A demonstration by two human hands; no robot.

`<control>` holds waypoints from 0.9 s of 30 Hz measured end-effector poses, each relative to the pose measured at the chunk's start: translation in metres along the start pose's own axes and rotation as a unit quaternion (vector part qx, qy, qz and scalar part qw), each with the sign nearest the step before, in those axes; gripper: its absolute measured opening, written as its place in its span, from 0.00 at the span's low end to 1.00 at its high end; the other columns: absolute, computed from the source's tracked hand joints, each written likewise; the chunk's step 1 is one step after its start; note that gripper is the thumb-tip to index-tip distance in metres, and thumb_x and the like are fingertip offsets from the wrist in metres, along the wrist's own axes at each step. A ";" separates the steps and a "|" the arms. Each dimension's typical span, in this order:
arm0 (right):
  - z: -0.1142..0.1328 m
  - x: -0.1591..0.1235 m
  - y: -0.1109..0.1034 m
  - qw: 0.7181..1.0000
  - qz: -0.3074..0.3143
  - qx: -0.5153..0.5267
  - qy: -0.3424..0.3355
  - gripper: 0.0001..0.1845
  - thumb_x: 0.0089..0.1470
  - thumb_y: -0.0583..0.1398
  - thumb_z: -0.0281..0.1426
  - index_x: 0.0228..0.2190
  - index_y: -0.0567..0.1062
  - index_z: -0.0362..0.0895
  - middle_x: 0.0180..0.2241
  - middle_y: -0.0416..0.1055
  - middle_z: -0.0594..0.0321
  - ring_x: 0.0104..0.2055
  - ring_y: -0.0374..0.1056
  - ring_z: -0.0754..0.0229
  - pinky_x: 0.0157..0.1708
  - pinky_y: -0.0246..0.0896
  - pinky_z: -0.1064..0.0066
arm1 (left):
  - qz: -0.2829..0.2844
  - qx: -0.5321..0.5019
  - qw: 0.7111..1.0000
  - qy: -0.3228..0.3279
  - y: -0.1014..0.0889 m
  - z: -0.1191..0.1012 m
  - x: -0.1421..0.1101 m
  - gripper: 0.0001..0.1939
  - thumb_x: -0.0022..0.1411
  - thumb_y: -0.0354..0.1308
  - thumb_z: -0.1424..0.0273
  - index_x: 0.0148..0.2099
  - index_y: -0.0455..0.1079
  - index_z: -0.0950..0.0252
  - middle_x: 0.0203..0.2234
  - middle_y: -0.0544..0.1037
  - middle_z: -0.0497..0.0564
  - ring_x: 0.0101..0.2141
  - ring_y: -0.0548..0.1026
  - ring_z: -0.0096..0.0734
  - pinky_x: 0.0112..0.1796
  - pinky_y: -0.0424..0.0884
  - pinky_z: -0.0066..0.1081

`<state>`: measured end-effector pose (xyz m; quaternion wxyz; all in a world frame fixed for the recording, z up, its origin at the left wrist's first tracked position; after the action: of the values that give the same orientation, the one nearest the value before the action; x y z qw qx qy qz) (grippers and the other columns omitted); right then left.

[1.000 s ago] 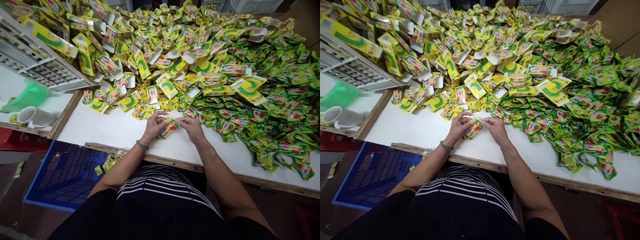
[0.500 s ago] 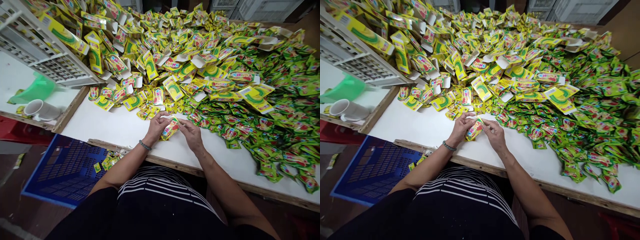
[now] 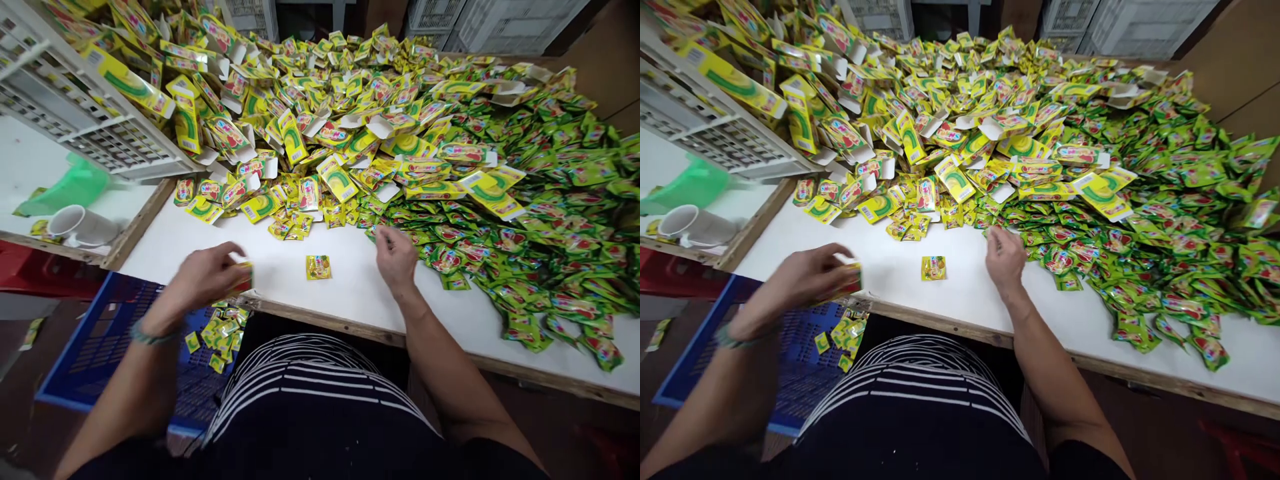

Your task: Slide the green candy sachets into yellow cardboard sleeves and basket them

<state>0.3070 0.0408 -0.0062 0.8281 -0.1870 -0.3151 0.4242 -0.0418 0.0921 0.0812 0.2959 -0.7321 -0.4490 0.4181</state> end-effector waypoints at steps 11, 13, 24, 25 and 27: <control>-0.007 0.006 0.041 0.937 0.275 -0.215 0.007 0.12 0.51 0.65 0.38 0.38 0.78 0.46 0.38 0.74 0.56 0.41 0.68 0.50 0.38 0.59 0.63 | -0.091 0.127 0.986 0.060 0.078 -0.059 0.029 0.22 0.60 0.63 0.57 0.49 0.72 0.69 0.43 0.77 0.61 0.46 0.74 0.45 0.43 0.67 0.35; 0.003 0.008 0.048 0.918 0.335 -0.214 -0.006 0.13 0.50 0.66 0.40 0.36 0.78 0.48 0.38 0.73 0.58 0.40 0.68 0.51 0.37 0.58 0.65 | -0.050 0.156 0.980 0.115 0.108 -0.083 0.048 0.24 0.54 0.68 0.61 0.49 0.73 0.71 0.47 0.74 0.65 0.51 0.71 0.51 0.47 0.66 0.36; 0.000 0.011 0.054 0.963 0.254 0.032 0.083 0.16 0.45 0.67 0.42 0.25 0.67 0.47 0.25 0.68 0.66 0.30 0.64 0.58 0.29 0.56 0.68 | -0.071 -0.256 0.964 0.023 0.113 -0.063 0.088 0.13 0.52 0.68 0.67 0.40 0.79 0.64 0.32 0.81 0.53 0.40 0.77 0.42 0.42 0.69 0.34; -0.004 0.010 0.052 0.960 0.229 0.113 0.113 0.18 0.44 0.67 0.45 0.25 0.68 0.47 0.23 0.67 0.67 0.27 0.63 0.59 0.28 0.56 0.68 | -0.079 -0.359 0.930 -0.006 0.115 -0.058 0.090 0.14 0.49 0.70 0.67 0.40 0.79 0.65 0.30 0.81 0.52 0.38 0.77 0.40 0.42 0.69 0.34; -0.006 0.009 0.050 0.931 0.198 0.258 0.162 0.22 0.40 0.69 0.49 0.27 0.70 0.47 0.24 0.69 0.67 0.25 0.63 0.61 0.24 0.57 0.69 | -0.086 -0.527 0.844 -0.055 0.123 -0.054 0.092 0.16 0.44 0.72 0.69 0.39 0.79 0.66 0.29 0.81 0.50 0.35 0.77 0.34 0.41 0.69 0.32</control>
<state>0.2855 0.0761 -0.0361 0.7867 -0.0916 -0.0125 0.6104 0.0790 0.1204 -0.0247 -0.1243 -0.7120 -0.6786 0.1309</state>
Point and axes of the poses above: each hand's wrist, its own x-axis towards the middle knuckle, its own y-axis out of the palm, z = x × y, the point moved 7 cm from there along x, towards the middle knuckle
